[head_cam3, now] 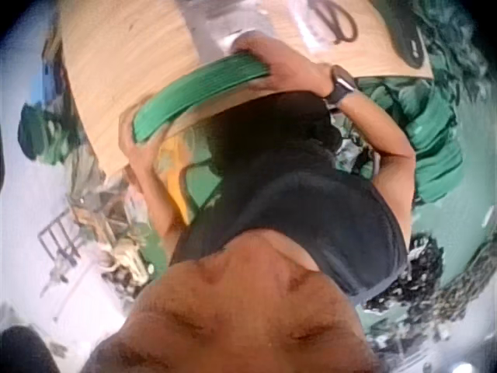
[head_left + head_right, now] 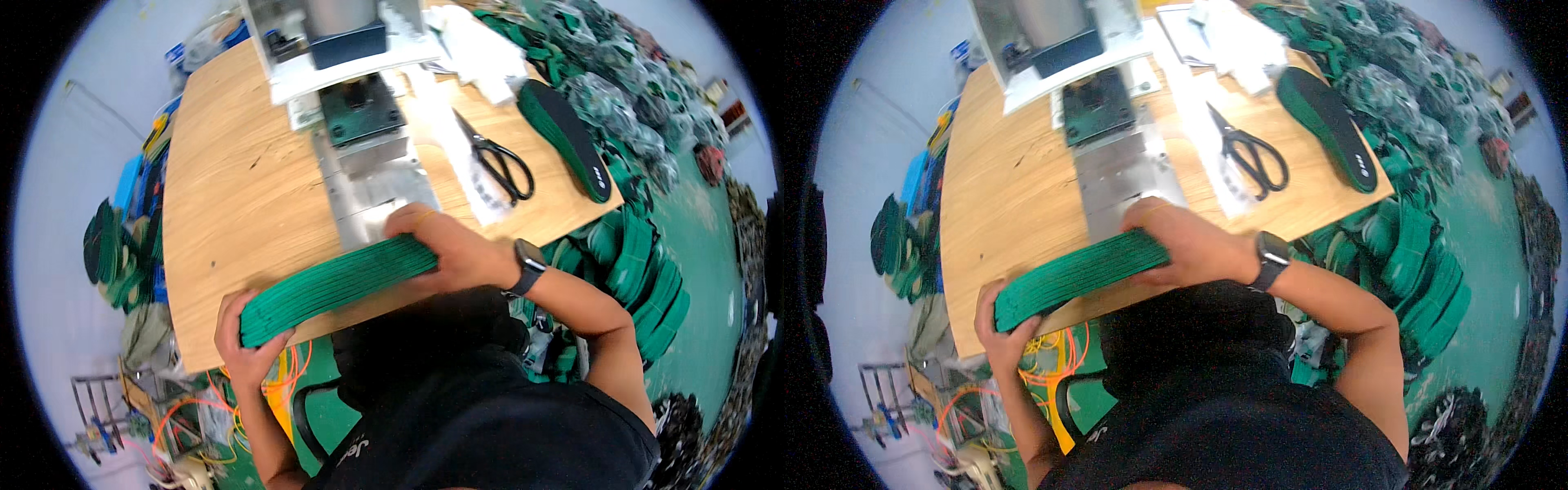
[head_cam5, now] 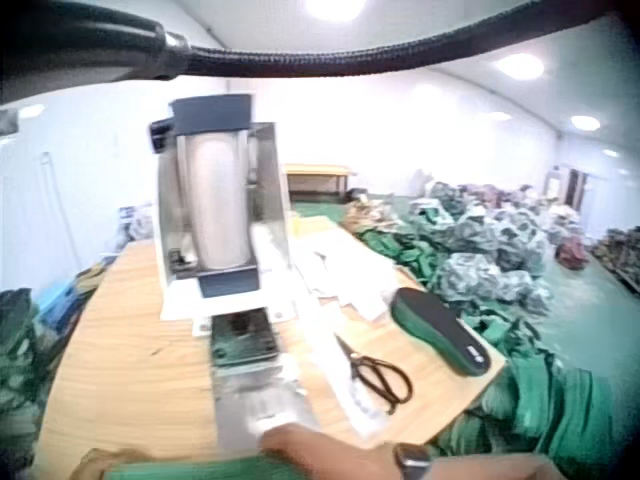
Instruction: The person cuts labels from a strip using shears and applies them to shoe insoles. They stack the labeled insoles, secure bundles with rubber bands, and place them on a tray.
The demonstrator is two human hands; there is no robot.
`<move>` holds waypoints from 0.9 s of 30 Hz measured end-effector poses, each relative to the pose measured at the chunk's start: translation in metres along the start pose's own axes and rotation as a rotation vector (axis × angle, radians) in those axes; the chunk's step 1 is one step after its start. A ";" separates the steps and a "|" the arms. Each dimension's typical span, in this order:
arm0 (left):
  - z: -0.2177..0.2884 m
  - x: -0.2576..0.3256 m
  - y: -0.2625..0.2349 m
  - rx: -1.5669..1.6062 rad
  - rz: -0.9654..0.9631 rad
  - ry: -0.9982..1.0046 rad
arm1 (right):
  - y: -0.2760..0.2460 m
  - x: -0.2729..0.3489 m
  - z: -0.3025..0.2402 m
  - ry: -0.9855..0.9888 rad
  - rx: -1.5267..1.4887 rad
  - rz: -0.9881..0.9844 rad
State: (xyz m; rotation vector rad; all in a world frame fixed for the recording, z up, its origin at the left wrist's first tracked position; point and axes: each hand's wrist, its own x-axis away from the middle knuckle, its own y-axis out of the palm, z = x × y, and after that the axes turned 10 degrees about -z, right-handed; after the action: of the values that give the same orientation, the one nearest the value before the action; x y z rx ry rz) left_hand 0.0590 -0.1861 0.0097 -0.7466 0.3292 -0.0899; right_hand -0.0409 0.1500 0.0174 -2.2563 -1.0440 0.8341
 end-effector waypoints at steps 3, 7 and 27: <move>0.010 -0.004 -0.006 -0.094 0.009 0.098 | 0.000 -0.002 -0.005 0.042 -0.013 0.058; 0.019 -0.023 -0.003 0.011 0.042 0.075 | 0.006 -0.009 -0.010 0.092 -0.050 0.114; 0.003 -0.020 -0.001 -0.165 -0.032 0.134 | -0.001 0.009 0.014 0.090 0.157 0.013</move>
State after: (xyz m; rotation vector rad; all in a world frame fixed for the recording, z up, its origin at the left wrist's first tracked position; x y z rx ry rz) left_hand 0.0414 -0.1810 0.0179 -0.9119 0.4564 -0.1445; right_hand -0.0467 0.1604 0.0059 -2.1492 -0.8926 0.7844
